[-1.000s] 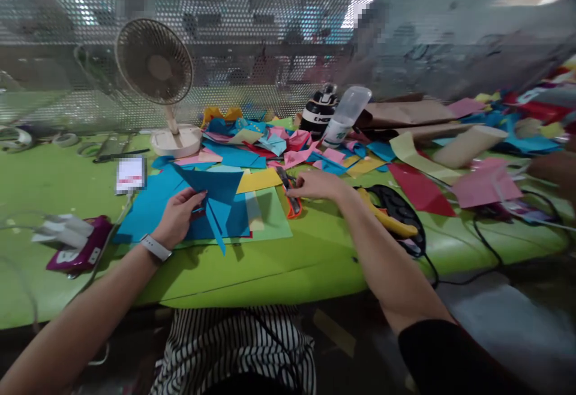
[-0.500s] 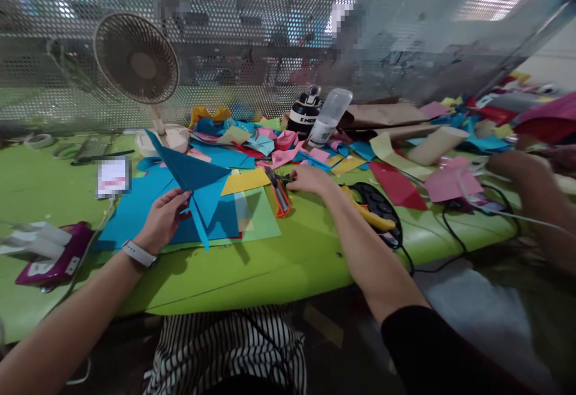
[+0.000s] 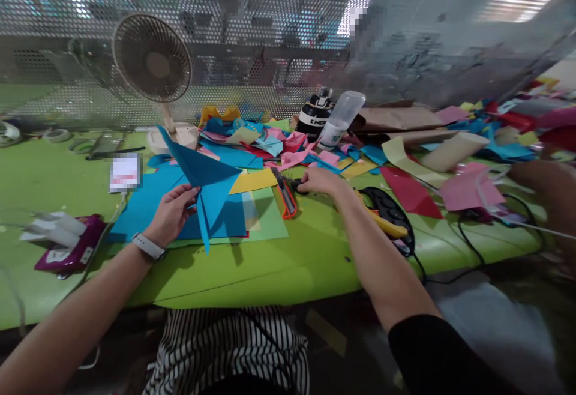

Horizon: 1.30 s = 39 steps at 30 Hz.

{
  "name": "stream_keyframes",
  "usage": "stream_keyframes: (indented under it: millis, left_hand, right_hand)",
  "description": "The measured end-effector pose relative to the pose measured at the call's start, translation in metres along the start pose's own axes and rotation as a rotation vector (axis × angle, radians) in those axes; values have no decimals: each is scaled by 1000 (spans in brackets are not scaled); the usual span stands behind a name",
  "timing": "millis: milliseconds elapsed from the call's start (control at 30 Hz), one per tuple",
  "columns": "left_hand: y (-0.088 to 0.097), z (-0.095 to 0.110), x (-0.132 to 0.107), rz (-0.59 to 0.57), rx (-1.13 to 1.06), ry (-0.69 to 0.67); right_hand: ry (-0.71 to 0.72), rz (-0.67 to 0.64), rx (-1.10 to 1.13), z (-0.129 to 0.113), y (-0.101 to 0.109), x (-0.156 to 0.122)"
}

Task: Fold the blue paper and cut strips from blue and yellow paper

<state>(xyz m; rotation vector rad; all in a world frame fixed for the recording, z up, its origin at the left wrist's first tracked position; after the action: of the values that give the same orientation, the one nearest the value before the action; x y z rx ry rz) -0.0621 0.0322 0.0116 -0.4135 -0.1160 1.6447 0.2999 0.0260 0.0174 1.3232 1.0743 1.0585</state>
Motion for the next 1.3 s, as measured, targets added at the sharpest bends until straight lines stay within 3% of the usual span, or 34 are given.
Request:
stream_keyframes:
  millis: [133, 367, 433, 533, 667, 700, 800, 933, 1133, 1300]
  left_hand:
    - [3, 1, 2, -63, 24, 12]
    - [8, 11, 2, -130, 226, 156]
    - [9, 14, 2, -147, 280, 166]
    - [11, 17, 2, -165, 334, 185]
    - [15, 21, 4, -173, 375, 215]
    - [16, 23, 4, -177, 383, 213]
    - [20, 30, 5, -183, 369, 187]
    - [26, 42, 6, -127, 279, 127]
    - [27, 49, 6, -90, 222, 100]
    - [26, 44, 5, -88, 242, 95]
  right_hand:
    - [-85, 34, -97, 3, 9, -10]
    - [-242, 110, -147, 19, 35, -26]
    - [-277, 176, -51, 24, 39, -29]
    - [-220, 274, 233, 27, 41, -31]
    - [-221, 376, 499, 13, 41, -34]
    - [-195, 326, 632, 6, 40, -36]
    - [10, -36, 982, -25, 35, -44]
    - [191, -370, 988, -62, 27, -62]
    - [337, -498, 836, -79, 25, -77]
    - [331, -529, 840, -85, 26, -79]
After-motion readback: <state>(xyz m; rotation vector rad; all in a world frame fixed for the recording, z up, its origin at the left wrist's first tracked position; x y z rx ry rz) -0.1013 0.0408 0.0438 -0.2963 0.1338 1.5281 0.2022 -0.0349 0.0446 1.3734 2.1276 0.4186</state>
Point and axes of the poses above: each hand's wrist, its own x-axis towards the middle knuckle, its own y-axis out of the back of the hand, z = x × y, the point moved 1 cm from there along x, towards the middle knuckle, and after that the axes turned 9 degrees about z, right-handed, at the moved point
